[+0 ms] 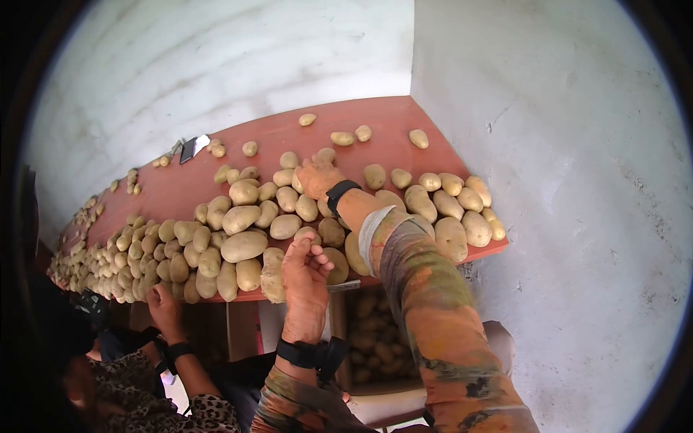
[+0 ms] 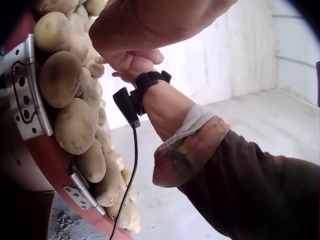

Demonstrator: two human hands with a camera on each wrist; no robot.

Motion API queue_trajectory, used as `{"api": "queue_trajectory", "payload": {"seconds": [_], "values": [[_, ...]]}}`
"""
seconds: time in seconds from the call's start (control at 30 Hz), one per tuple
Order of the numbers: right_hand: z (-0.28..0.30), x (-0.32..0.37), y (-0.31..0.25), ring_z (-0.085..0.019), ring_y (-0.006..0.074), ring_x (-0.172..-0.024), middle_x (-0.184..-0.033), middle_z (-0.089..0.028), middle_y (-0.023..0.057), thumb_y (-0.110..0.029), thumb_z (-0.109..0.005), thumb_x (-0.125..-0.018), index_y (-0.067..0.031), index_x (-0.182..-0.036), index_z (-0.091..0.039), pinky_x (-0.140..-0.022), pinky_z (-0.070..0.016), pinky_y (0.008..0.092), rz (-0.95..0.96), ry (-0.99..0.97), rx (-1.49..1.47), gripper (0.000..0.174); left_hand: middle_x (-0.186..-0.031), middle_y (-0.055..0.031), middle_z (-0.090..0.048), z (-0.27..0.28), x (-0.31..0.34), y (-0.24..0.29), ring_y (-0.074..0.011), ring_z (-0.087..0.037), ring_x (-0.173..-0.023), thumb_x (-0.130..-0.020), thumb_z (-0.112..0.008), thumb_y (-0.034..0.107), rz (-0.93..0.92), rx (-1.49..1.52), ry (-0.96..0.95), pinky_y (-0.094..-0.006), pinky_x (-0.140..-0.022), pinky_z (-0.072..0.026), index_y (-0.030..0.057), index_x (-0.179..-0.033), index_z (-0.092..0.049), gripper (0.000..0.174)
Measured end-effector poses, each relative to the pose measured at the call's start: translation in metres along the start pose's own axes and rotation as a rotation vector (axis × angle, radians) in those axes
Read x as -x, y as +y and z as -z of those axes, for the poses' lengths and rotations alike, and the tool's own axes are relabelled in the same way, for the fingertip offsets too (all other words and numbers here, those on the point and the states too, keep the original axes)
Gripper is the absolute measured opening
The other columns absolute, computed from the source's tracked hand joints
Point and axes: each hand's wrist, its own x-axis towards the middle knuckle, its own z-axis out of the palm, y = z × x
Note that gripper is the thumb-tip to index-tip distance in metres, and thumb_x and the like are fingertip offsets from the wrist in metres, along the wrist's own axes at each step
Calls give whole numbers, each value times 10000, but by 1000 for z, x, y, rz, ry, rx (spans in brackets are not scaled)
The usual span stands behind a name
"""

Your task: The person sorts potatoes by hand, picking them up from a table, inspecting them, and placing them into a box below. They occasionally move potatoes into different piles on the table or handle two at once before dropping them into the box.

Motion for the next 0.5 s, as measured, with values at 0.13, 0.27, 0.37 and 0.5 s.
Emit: {"api": "queue_trajectory", "payload": {"seconds": [0.13,0.27,0.37,0.5], "values": [[-28,-3,6,-505,345,-1141,-1199,-548,155,-83,-574,-802,-55,-1130,-578,-949,-422,412,-103,-63,-140,329,-685,-6,-588,2,0,3,-95,-551,-569,-892,-560,138,-11,-1,13,-237,-507,-474,47,-985,-608,138],[-8,10,-1,-503,352,-1144,-1220,-540,166,-68,-595,-781,-48,-1147,-564,-937,-441,419,-267,-84,-330,368,-695,2,-559,5,-1,7,-102,-539,-587,-892,-548,149,-2,-15,30,-249,-516,-482,61,-1003,-580,145],[-20,10,9,-506,372,-1135,-1188,-563,174,-85,-612,-765,-63,-1142,-564,-901,-456,425,-229,-50,-306,380,-699,1,-560,5,0,10,-102,-538,-587,-895,-544,149,-2,-5,25,-248,-516,-480,60,-1001,-578,142],[16,34,12,-530,380,-1032,-1084,-593,193,-130,-571,-763,-84,-1122,-567,-881,-434,443,-168,-19,-385,363,-705,3,-558,2,3,11,-99,-534,-591,-896,-541,145,6,4,19,-244,-520,-475,61,-998,-579,137]]}}
